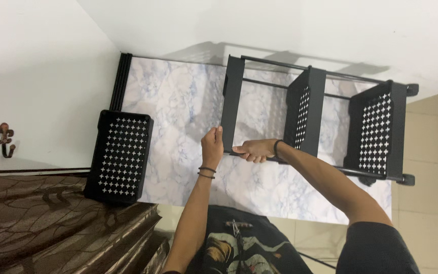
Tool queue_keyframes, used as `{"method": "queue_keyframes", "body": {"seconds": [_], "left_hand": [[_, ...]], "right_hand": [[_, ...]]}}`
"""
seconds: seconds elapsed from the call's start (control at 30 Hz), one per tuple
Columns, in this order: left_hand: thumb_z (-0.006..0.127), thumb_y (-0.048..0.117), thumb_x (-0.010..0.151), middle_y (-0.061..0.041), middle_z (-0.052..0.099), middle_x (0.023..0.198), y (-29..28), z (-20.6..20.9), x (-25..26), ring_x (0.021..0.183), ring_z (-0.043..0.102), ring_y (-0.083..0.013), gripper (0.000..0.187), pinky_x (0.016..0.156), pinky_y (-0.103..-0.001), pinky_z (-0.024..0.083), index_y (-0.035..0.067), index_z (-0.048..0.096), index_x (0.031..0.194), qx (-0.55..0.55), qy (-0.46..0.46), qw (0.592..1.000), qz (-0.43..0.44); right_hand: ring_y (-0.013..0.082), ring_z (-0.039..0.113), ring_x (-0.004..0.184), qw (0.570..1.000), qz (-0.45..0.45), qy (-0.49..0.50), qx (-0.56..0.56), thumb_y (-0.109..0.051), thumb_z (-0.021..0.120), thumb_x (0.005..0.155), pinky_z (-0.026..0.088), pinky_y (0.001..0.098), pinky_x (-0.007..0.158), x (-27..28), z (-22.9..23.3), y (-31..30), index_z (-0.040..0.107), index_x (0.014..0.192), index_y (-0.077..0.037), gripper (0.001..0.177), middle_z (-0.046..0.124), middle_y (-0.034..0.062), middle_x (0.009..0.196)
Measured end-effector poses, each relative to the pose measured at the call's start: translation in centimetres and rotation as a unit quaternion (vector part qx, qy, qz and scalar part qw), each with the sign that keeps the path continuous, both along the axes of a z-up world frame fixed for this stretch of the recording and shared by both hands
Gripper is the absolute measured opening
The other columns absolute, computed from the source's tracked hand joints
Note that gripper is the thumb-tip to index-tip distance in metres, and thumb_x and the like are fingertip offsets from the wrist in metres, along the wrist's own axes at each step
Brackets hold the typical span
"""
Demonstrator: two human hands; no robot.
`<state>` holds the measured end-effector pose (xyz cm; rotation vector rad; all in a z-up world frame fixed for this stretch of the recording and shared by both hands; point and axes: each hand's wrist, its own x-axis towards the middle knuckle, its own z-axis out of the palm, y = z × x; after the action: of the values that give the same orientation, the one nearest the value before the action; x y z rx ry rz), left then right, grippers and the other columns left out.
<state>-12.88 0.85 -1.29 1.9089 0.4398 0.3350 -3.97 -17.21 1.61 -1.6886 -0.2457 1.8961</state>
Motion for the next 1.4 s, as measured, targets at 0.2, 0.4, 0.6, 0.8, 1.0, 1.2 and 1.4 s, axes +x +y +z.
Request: {"method": "queue_keyframes", "body": {"seconds": [0.2, 0.4, 0.6, 0.8, 1.0, 1.2, 1.4], "left_hand": [[0.052, 0.035, 0.106, -0.014, 0.049, 0.058, 0.1, 0.1, -0.4, 0.053, 0.048, -0.0238, 0.046, 0.054, -0.041, 0.042, 0.000, 0.055, 0.076, -0.014, -0.008, 1.000, 0.015], [0.052, 0.035, 0.108, -0.018, 0.051, 0.061, -0.1, 0.0, -0.4, 0.054, 0.050, -0.0301, 0.049, 0.055, -0.043, 0.040, -0.002, 0.054, 0.075, 0.026, -0.006, 0.999, 0.030], [0.053, 0.036, 0.106, -0.018, 0.055, 0.063, -0.5, 0.2, -0.6, 0.055, 0.052, -0.0332, 0.048, 0.056, -0.045, 0.041, -0.001, 0.057, 0.076, 0.037, -0.007, 0.998, 0.049], [0.052, 0.039, 0.106, -0.016, 0.054, 0.062, 0.2, -0.3, -0.2, 0.055, 0.052, -0.0293, 0.051, 0.058, -0.043, 0.043, -0.001, 0.057, 0.077, 0.023, -0.005, 1.000, 0.016], [0.050, 0.042, 0.107, -0.010, 0.049, 0.063, 0.8, -1.2, -0.4, 0.058, 0.048, -0.0202, 0.051, 0.057, -0.038, 0.042, -0.001, 0.055, 0.081, -0.055, -0.011, 0.998, -0.024], [0.046, 0.049, 0.110, -0.005, 0.047, 0.067, 1.2, -1.4, -0.5, 0.062, 0.046, -0.0151, 0.056, 0.058, -0.034, 0.041, -0.001, 0.057, 0.086, -0.067, 0.036, 0.996, -0.055], [0.049, 0.050, 0.101, -0.002, 0.060, 0.073, 1.3, -0.1, -1.1, 0.063, 0.054, -0.0132, 0.049, 0.058, -0.032, 0.046, 0.003, 0.055, 0.114, -0.118, 0.036, 0.991, -0.056]], "right_hand": [[0.0058, 0.018, 0.044, 0.999, 0.004, -0.025, 0.035, -0.065, 0.045, 0.103, 0.015, 0.0272, 0.038, -0.3, 0.2, -0.2, 0.036, 0.062, -0.021, 0.061, 0.025, -0.0114, 0.054], [0.0297, 0.054, 0.047, 0.769, 0.067, -0.606, 0.192, -0.051, 0.048, 0.106, 0.045, 0.0436, 0.048, -4.9, -1.7, -1.0, 0.060, 0.071, -0.011, 0.054, 0.057, 0.0117, 0.052], [0.0320, 0.062, 0.046, 0.653, 0.067, -0.744, 0.124, -0.050, 0.058, 0.099, 0.050, 0.0437, 0.046, -7.5, -0.6, -1.0, 0.060, 0.073, -0.009, 0.049, 0.063, 0.0093, 0.054], [0.0319, 0.063, 0.048, 0.647, 0.062, -0.751, 0.118, -0.049, 0.058, 0.099, 0.050, 0.0425, 0.047, -7.9, 0.7, -0.8, 0.062, 0.074, -0.009, 0.048, 0.063, 0.0093, 0.056], [0.0344, 0.068, 0.065, 0.755, 0.032, -0.646, 0.103, -0.046, 0.057, 0.102, 0.053, 0.0474, 0.063, -6.9, 3.0, -0.3, 0.071, 0.082, -0.011, 0.043, 0.066, 0.0120, 0.063], [0.0351, 0.069, 0.089, 0.784, -0.079, -0.613, 0.059, -0.040, 0.065, 0.095, 0.052, 0.0475, 0.077, -6.5, 6.5, -1.2, 0.067, 0.101, -0.006, 0.035, 0.072, 0.0150, 0.092], [0.0364, 0.063, 0.098, 0.678, -0.157, -0.718, 0.014, -0.022, 0.074, 0.091, 0.050, 0.0460, 0.083, -9.7, 9.0, -2.8, 0.064, 0.111, -0.003, 0.029, 0.066, 0.0151, 0.107]]}}
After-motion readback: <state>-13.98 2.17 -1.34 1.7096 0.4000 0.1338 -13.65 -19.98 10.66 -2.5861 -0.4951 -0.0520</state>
